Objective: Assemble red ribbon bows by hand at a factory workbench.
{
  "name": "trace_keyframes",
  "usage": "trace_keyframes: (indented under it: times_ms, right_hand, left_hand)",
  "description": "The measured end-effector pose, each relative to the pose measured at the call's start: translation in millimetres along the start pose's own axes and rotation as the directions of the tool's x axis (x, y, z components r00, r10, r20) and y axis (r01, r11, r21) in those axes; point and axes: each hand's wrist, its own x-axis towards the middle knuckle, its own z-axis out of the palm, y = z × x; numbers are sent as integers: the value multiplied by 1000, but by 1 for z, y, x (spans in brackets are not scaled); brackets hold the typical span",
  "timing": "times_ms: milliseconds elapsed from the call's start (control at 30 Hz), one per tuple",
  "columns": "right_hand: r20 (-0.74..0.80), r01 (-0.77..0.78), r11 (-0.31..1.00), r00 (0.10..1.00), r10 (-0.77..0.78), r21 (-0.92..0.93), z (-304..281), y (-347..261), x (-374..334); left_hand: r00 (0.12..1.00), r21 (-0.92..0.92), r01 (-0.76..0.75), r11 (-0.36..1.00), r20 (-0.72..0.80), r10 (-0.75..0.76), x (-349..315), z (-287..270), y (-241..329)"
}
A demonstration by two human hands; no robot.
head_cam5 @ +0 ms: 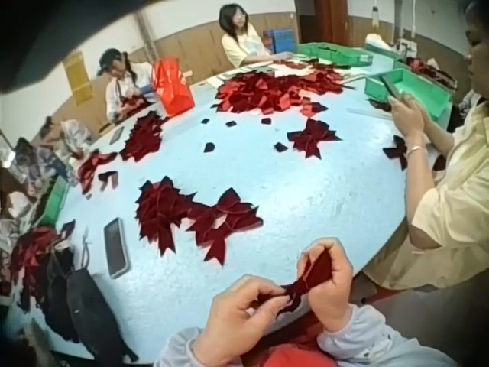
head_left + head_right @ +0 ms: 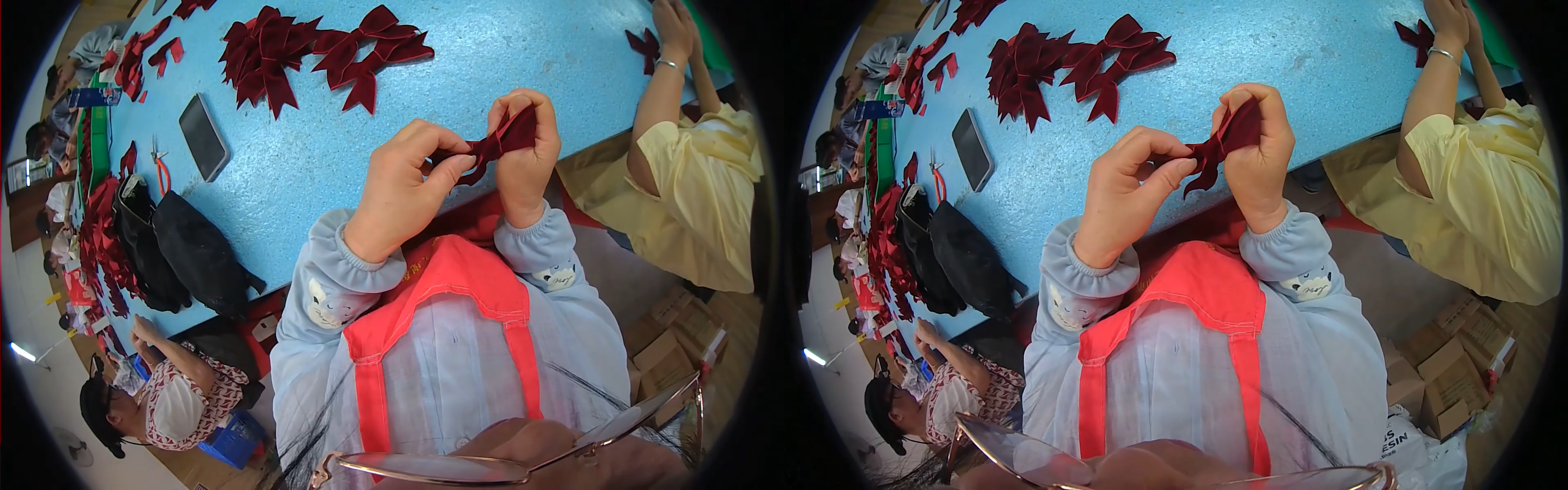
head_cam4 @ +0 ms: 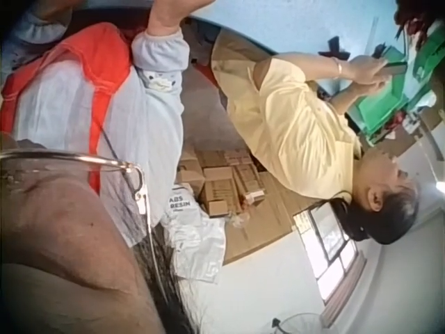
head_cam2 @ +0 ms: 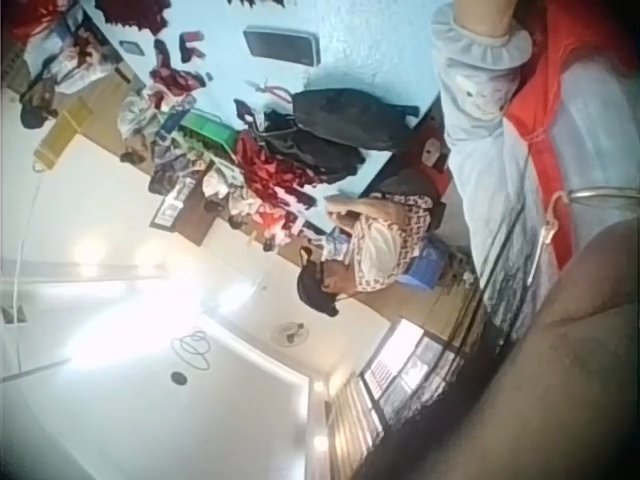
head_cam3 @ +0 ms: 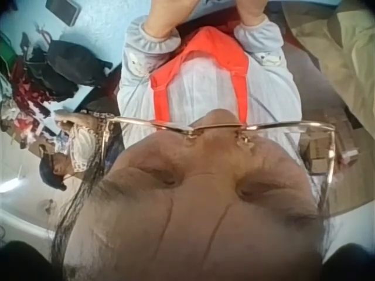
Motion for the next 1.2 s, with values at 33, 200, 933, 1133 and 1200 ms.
trace_keyframes:
  times_ms: [33, 200, 933, 1133, 1200]
  right_hand:
    - [13, -14, 1000, 1000, 14, 4, -1, 0, 1]
    - [46, -87, 995, 995, 85, 40, 1, -1, 3]
    - [263, -150, 987, 956, 129, 61, -2, -10, 7]
    - [311, -181, 978, 940, 142, 101, -8, -9, 6]
    - [320, -197, 973, 935, 151, 117, -11, -10, 9]
  left_hand:
    - [997, -59, 70, 996, 30, -68, 0, 1, -1]
    - [983, -250, 148, 957, 140, -115, 2, 2, -7]
    - [894, -502, 350, 791, 430, -122, -1, -11, -23]
    - [928, -580, 273, 767, 368, -52, -1, -1, -21]
    - [936, -600, 251, 760, 350, -34, 1, -1, -20]
